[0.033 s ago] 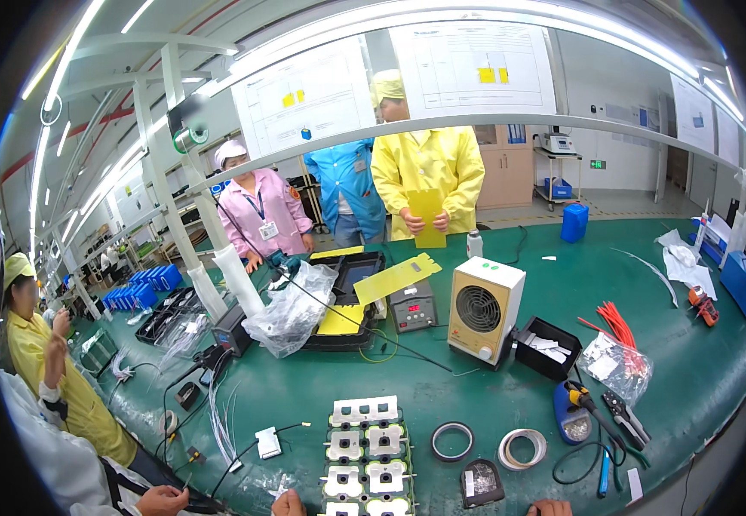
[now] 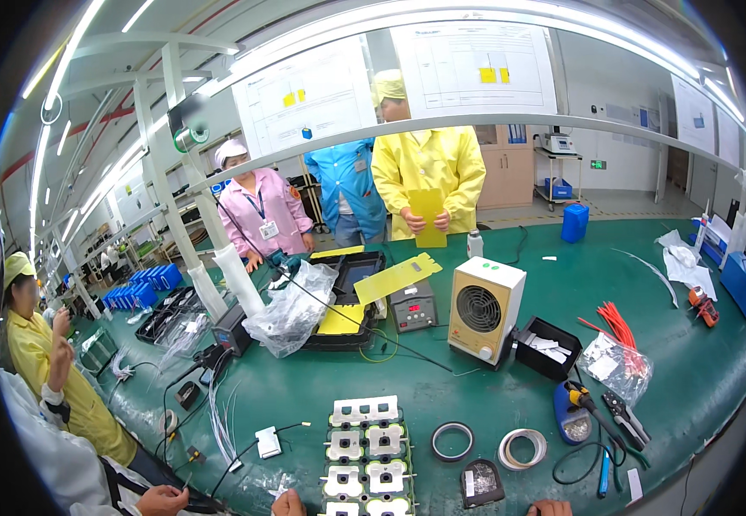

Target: The recorder prepares and applies a yellow insulating plate and adhesive tape to a battery pack assembly.

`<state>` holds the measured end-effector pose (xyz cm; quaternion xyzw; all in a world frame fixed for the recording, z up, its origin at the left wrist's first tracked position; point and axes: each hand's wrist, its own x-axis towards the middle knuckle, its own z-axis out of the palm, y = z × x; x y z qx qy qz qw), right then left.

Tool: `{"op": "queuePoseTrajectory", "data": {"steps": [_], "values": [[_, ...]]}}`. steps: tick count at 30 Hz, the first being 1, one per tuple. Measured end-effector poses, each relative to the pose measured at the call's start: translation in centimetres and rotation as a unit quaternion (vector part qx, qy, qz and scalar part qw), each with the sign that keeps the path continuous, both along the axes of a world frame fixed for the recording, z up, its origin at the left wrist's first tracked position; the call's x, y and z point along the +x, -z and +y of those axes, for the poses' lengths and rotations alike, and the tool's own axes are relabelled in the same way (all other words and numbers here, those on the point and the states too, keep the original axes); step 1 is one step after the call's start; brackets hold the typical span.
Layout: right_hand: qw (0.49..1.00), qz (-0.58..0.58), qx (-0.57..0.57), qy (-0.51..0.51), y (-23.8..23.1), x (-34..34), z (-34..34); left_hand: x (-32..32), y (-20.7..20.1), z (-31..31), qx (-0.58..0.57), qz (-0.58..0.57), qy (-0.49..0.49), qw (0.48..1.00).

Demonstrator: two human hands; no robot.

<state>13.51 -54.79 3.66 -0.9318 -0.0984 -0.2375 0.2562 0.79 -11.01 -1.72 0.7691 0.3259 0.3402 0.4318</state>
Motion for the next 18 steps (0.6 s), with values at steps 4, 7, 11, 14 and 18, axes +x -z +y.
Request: {"op": "queuePoseTrajectory", "data": {"steps": [4, 7, 11, 14, 18], "values": [[1.000, 0.004, -0.001, -0.005, 0.0, 0.0, 0.0, 0.5, -0.1, -0.2, 0.005, -0.008, 0.013, 1.000], [1.000, 0.003, 0.002, -0.009, -0.3, 0.0, 0.1, 0.9, -0.6, -0.2, 0.025, -0.018, 0.016, 0.999], [1.000, 0.007, -0.001, -0.010, 0.0, 0.1, 0.0, -0.6, 1.3, 1.3, -0.005, 0.054, 0.023, 0.998], [1.000, 0.010, -0.004, -0.005, 0.4, 0.1, 0.0, -1.8, 1.0, 2.7, 0.019, 0.057, 0.014, 0.998], [1.000, 0.000, -0.003, -0.005, 0.5, 0.1, 0.0, -2.1, -0.1, 2.3, 0.023, 0.035, 0.006, 0.999]]}}
